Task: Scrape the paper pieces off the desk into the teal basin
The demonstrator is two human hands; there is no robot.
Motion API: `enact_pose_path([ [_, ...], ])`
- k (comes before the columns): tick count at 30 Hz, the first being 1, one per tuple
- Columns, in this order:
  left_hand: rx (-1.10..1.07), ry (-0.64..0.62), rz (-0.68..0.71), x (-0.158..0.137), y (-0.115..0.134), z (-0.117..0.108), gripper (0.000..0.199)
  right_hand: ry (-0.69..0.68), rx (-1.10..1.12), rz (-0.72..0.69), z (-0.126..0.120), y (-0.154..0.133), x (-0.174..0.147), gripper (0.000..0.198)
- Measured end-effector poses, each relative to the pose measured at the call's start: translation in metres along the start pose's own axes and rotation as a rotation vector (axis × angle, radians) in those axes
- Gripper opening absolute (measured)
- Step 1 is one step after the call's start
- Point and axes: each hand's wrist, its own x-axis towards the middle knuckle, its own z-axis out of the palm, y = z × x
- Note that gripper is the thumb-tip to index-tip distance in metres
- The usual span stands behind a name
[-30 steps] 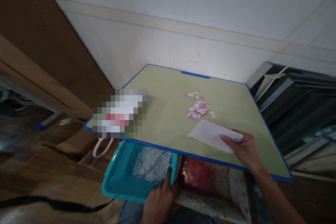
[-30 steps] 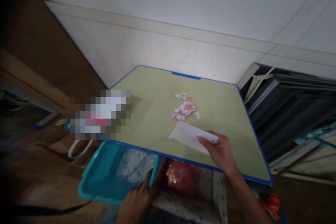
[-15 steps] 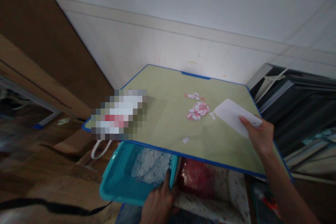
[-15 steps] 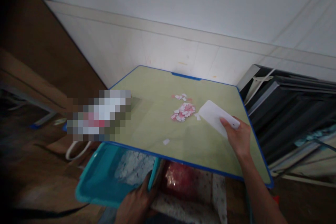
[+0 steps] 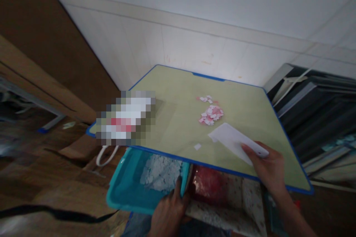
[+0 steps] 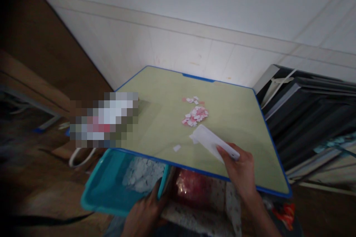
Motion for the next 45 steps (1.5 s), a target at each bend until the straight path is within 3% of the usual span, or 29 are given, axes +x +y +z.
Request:
enact_pose_path([
  [6, 0.033, 0.0, -0.001, 0.001, -0.001, 0.003, 0.065, -0.234, 0.063, -0.194, 0.045, -0.046, -0.018, 0.02],
  [10, 0.02, -0.038, -0.013, 0.001, -0.001, 0.003, 0.061, -0.296, 0.165, -0.29, 0.064, -0.064, -0.014, 0.02],
  [13, 0.018, -0.061, -0.011, 0.0, -0.001, 0.004, 0.048, -0.252, 0.199, -0.197, 0.064, -0.062, -0.002, 0.021],
  [17, -0.022, -0.002, 0.002, 0.0, 0.0, 0.005, 0.045, -0.226, 0.205, -0.101, 0.06, -0.049, 0.013, 0.023],
  [25, 0.0, 0.0, 0.015, 0.0, -0.001, 0.003, 0.036, -0.37, 0.293, -0.147, 0.072, -0.064, 0.001, 0.02],
  [32, 0.008, 0.024, 0.018, -0.001, -0.001, 0.006, 0.051, -0.467, 0.362, -0.168, 0.07, -0.075, -0.01, 0.016],
  [35, 0.013, -0.014, 0.015, 0.0, -0.001, 0.004, 0.045, -0.42, 0.36, -0.138, 0.056, -0.068, 0.002, 0.016],
  [39, 0.018, -0.036, 0.014, 0.001, -0.002, 0.001, 0.037, -0.233, 0.377, -0.05, 0.034, -0.057, 0.03, 0.017],
  [41, 0.009, -0.028, 0.015, 0.0, -0.002, -0.001, 0.04, -0.209, 0.36, -0.07, 0.032, -0.054, 0.039, 0.017],
  [45, -0.023, -0.019, 0.006, -0.001, -0.002, -0.002, 0.05, -0.419, 0.275, -0.257, 0.048, -0.053, 0.035, 0.017],
])
